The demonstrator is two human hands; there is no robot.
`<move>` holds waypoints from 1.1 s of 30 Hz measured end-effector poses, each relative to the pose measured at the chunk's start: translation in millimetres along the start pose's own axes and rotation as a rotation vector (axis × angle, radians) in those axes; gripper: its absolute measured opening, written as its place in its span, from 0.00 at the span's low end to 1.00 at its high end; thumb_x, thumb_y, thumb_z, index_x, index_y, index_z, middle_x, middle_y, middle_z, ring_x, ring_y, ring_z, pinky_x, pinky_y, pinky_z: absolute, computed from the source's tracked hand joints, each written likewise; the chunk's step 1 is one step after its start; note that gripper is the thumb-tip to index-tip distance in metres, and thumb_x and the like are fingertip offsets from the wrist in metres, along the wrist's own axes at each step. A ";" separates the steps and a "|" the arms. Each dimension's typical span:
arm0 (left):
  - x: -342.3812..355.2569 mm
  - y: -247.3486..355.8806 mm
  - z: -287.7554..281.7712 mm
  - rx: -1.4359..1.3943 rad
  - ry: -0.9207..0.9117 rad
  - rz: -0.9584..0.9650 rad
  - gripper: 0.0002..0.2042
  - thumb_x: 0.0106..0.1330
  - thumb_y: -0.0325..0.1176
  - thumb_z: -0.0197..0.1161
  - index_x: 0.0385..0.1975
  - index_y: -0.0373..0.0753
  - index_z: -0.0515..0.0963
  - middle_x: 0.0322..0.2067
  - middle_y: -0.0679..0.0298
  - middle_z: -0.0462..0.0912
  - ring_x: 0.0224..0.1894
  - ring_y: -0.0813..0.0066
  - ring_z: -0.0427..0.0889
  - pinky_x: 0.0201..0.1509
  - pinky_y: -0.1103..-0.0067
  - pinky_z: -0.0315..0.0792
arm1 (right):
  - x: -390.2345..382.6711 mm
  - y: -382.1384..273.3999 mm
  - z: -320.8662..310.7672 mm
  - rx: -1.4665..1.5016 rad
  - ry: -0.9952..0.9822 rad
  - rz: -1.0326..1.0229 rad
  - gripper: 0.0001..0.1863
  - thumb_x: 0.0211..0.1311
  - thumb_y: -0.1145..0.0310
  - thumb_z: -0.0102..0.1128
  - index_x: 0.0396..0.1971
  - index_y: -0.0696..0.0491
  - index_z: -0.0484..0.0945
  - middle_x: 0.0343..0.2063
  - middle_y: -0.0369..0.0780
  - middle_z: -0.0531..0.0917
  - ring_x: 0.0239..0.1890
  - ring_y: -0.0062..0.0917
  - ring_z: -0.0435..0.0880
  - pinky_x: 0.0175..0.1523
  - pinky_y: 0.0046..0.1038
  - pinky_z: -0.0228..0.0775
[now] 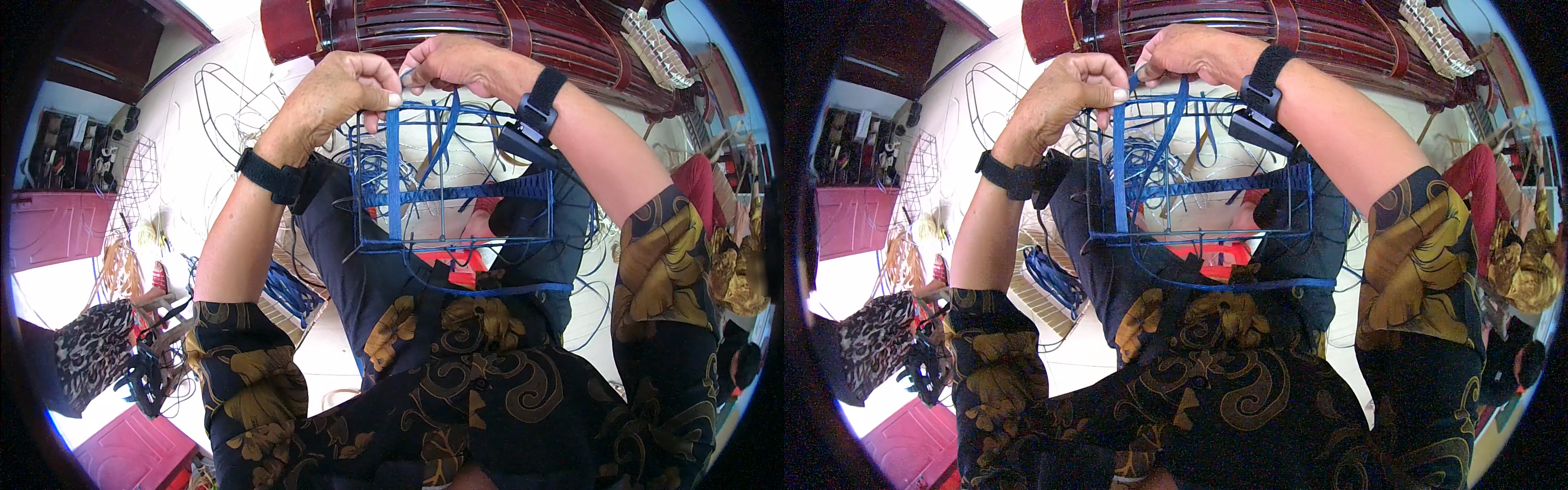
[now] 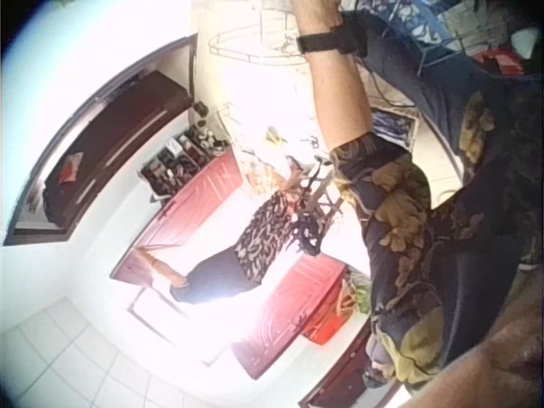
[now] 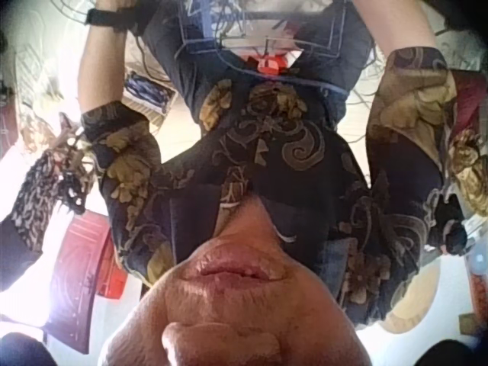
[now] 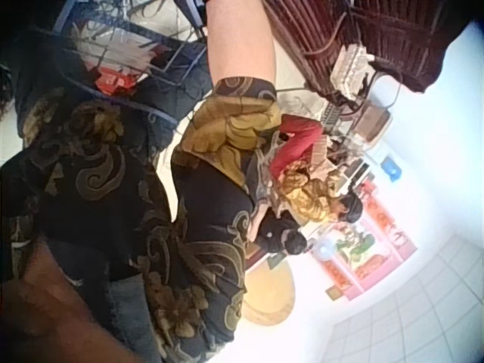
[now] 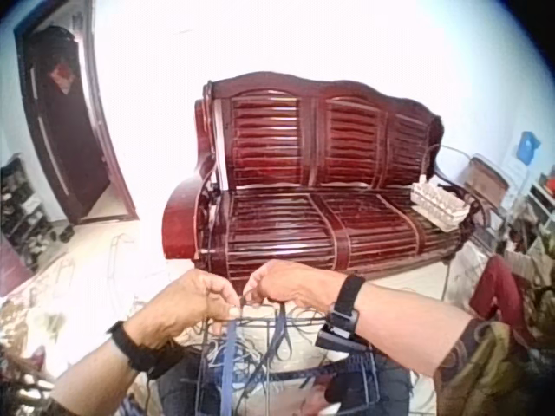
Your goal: The person weaves blue plastic strips through a wire frame to create a basket, repeatedly pulling and threading the strips by hand.
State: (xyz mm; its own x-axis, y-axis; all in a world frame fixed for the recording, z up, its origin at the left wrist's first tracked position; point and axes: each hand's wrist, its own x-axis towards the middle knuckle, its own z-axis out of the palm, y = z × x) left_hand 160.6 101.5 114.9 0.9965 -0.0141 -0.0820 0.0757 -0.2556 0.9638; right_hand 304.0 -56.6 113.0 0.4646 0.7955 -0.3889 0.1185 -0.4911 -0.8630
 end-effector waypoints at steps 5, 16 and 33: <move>-1.7 5.7 7.8 0.075 0.095 0.011 0.04 0.63 0.27 0.70 0.33 0.33 0.85 0.24 0.65 0.84 0.24 0.81 0.81 0.30 0.85 0.75 | -5.2 -6.6 0.8 -0.204 0.058 0.062 0.04 0.63 0.73 0.63 0.30 0.51 0.86 0.24 0.32 0.83 0.24 0.15 0.72 0.33 0.22 0.61; -3.8 -2.6 14.1 0.185 0.179 0.065 0.07 0.64 0.32 0.70 0.35 0.35 0.88 0.26 0.66 0.86 0.26 0.82 0.79 0.31 0.85 0.73 | -6.7 -8.2 -0.3 -0.382 0.110 -0.010 0.05 0.64 0.70 0.65 0.30 0.51 0.87 0.23 0.33 0.83 0.28 0.18 0.75 0.42 0.28 0.63; -6.9 -10.0 17.8 0.493 0.222 0.274 0.07 0.63 0.31 0.71 0.37 0.36 0.89 0.33 0.63 0.87 0.36 0.76 0.84 0.40 0.78 0.77 | -26.7 7.2 -15.8 -0.364 0.191 -0.189 0.07 0.66 0.71 0.66 0.42 0.53 0.84 0.33 0.34 0.85 0.36 0.18 0.81 0.44 0.23 0.72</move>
State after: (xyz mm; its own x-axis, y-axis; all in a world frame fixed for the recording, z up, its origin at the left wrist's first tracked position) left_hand 152.3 86.9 101.3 0.9649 0.0462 0.2586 -0.1564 -0.6898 0.7069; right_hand 306.3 -87.0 122.2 0.5549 0.8202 -0.1393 0.5018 -0.4635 -0.7303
